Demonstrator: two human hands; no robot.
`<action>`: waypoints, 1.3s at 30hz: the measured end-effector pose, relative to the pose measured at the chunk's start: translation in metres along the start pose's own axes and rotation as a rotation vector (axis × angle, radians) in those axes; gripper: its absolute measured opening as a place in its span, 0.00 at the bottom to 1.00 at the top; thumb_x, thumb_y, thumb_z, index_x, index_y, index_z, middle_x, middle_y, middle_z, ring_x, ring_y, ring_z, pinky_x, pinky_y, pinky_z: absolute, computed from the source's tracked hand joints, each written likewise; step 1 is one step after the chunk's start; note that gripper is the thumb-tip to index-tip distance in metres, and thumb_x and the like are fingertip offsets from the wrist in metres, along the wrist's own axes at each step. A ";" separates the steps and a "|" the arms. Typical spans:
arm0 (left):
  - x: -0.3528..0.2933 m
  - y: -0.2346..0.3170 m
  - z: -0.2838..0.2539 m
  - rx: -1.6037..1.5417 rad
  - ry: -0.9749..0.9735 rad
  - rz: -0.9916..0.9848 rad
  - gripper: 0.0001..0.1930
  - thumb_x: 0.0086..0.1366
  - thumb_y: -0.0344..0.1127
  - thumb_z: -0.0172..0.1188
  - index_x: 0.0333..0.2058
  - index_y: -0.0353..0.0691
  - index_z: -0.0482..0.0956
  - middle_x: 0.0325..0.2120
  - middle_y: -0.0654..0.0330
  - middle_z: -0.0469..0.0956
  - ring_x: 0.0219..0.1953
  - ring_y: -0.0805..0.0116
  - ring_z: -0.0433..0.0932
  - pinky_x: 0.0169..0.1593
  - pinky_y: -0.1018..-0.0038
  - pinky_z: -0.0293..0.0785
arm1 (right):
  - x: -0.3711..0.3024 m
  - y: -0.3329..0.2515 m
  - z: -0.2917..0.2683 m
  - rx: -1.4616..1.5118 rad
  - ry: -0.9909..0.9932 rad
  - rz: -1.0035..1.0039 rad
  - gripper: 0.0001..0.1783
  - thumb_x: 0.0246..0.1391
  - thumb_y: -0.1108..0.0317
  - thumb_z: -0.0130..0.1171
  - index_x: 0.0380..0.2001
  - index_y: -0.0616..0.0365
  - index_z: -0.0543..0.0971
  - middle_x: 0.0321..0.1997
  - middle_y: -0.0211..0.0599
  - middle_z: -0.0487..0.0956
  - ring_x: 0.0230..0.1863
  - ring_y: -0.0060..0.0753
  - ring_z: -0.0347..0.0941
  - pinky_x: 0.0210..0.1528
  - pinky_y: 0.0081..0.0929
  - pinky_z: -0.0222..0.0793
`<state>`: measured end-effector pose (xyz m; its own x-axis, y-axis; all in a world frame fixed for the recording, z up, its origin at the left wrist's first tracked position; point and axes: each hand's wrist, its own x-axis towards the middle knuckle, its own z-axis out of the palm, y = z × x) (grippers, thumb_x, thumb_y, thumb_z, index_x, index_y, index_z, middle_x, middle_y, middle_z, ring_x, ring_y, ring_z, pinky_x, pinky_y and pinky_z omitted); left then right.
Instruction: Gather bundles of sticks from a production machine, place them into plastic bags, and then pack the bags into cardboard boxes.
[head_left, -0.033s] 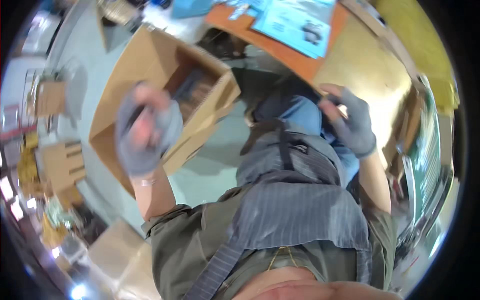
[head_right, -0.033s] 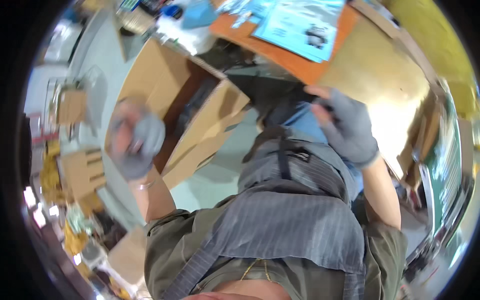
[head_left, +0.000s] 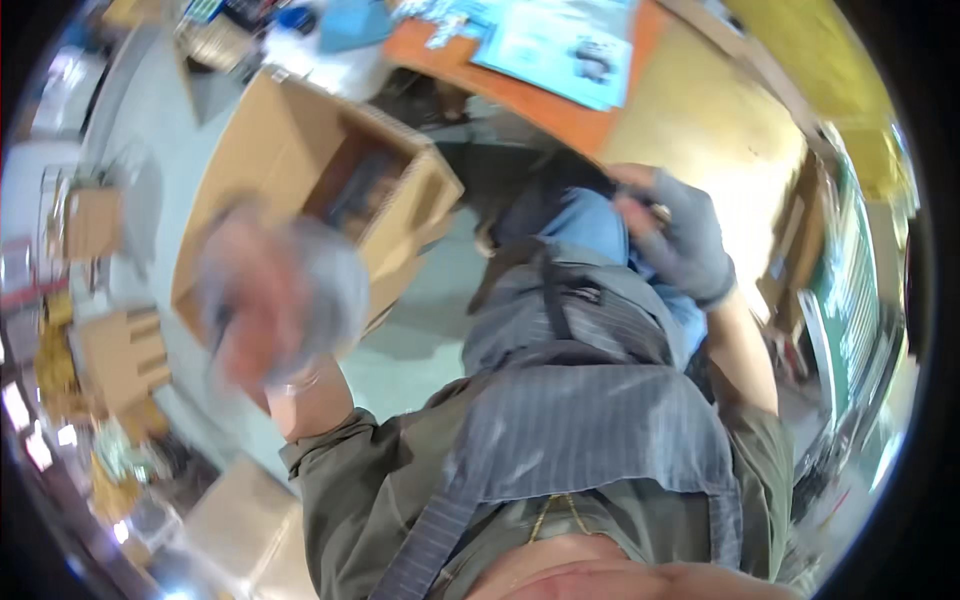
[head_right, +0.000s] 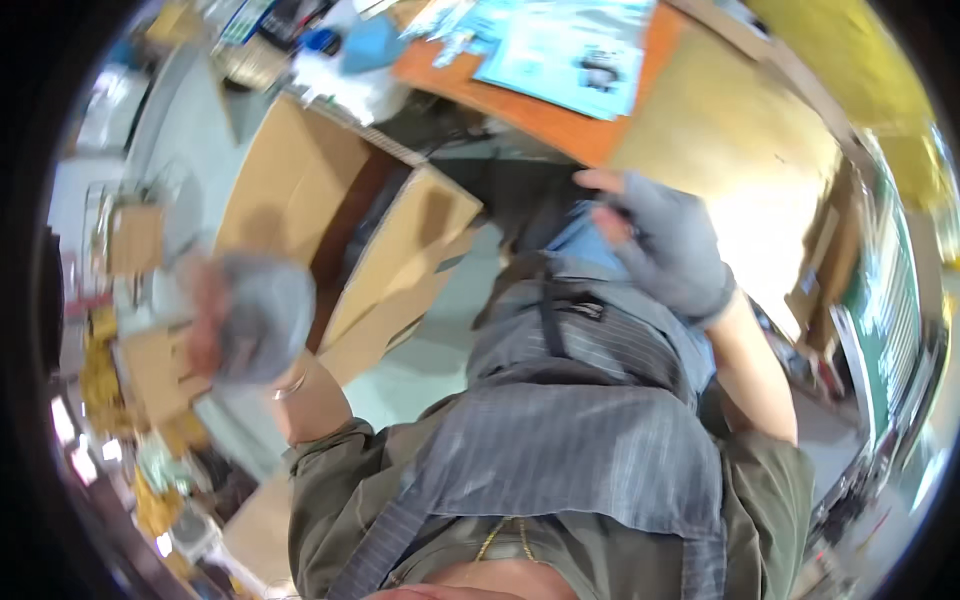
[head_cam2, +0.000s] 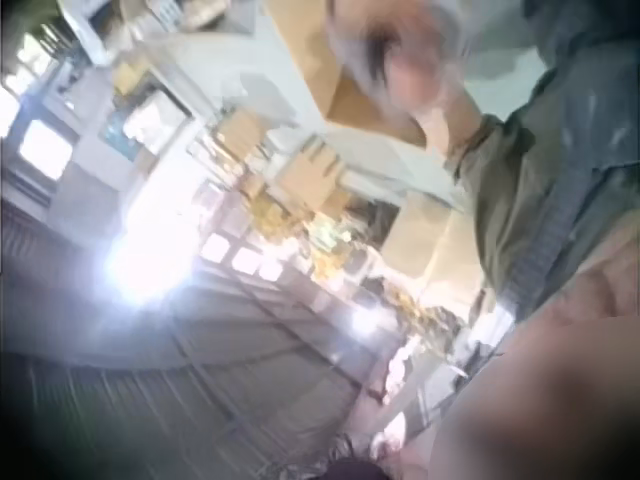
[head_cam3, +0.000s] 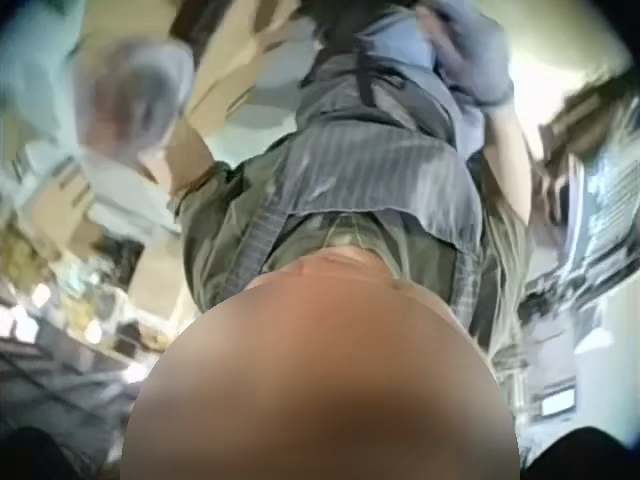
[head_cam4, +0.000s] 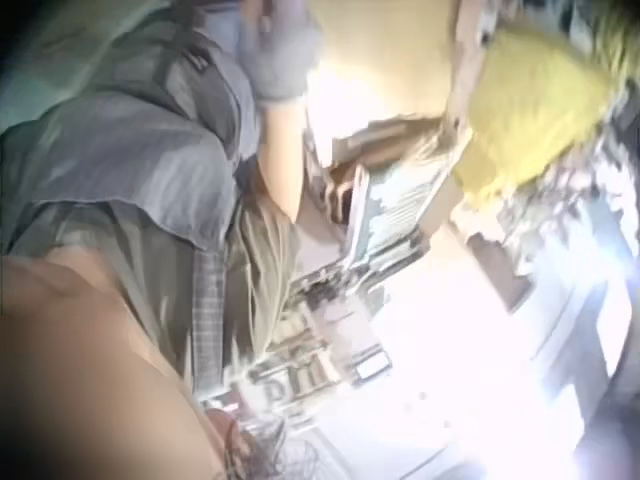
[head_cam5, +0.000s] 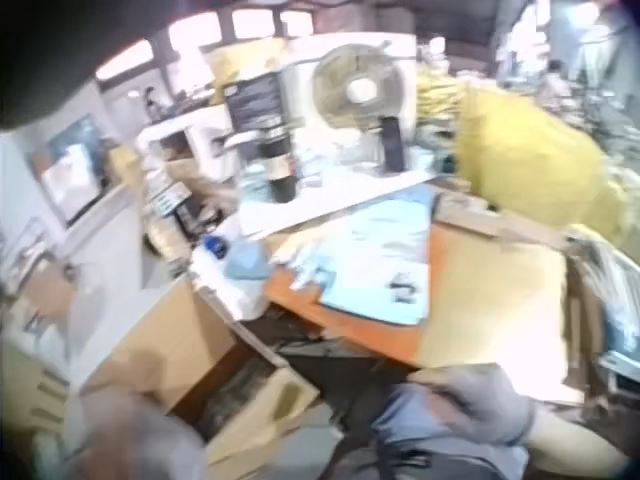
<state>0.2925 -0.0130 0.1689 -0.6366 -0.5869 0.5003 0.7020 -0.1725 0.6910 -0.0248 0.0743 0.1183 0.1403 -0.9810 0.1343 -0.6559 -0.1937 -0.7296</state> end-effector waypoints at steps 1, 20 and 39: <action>0.025 0.020 0.035 -0.071 -0.421 0.124 0.06 0.64 0.31 0.52 0.30 0.35 0.74 0.21 0.58 0.72 0.18 0.66 0.69 0.19 0.72 0.64 | 0.004 -0.020 0.004 -0.046 0.009 -0.136 0.15 0.53 0.74 0.56 0.46 0.58 0.75 0.27 0.39 0.77 0.27 0.34 0.75 0.32 0.27 0.69; 0.164 -0.150 0.181 0.172 -1.279 -0.534 0.14 0.58 0.40 0.59 0.37 0.34 0.78 0.24 0.55 0.78 0.24 0.60 0.77 0.28 0.65 0.72 | -0.185 0.078 -0.054 0.197 0.562 0.543 0.16 0.54 0.64 0.55 0.45 0.59 0.74 0.36 0.40 0.78 0.40 0.36 0.76 0.42 0.27 0.70; 0.172 -0.456 0.017 1.619 -0.431 0.049 0.27 0.64 0.47 0.52 0.54 0.32 0.67 0.54 0.45 0.68 0.57 0.49 0.65 0.61 0.59 0.58 | -0.104 0.341 -0.182 -0.223 0.957 1.259 0.36 0.53 0.41 0.50 0.50 0.66 0.68 0.51 0.58 0.72 0.55 0.56 0.68 0.56 0.42 0.62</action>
<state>-0.1428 -0.0220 -0.0509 -0.8533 -0.2744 0.4433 -0.1335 0.9369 0.3230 -0.3984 0.1081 -0.0223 -0.9895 -0.1400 -0.0357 -0.0911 0.7961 -0.5983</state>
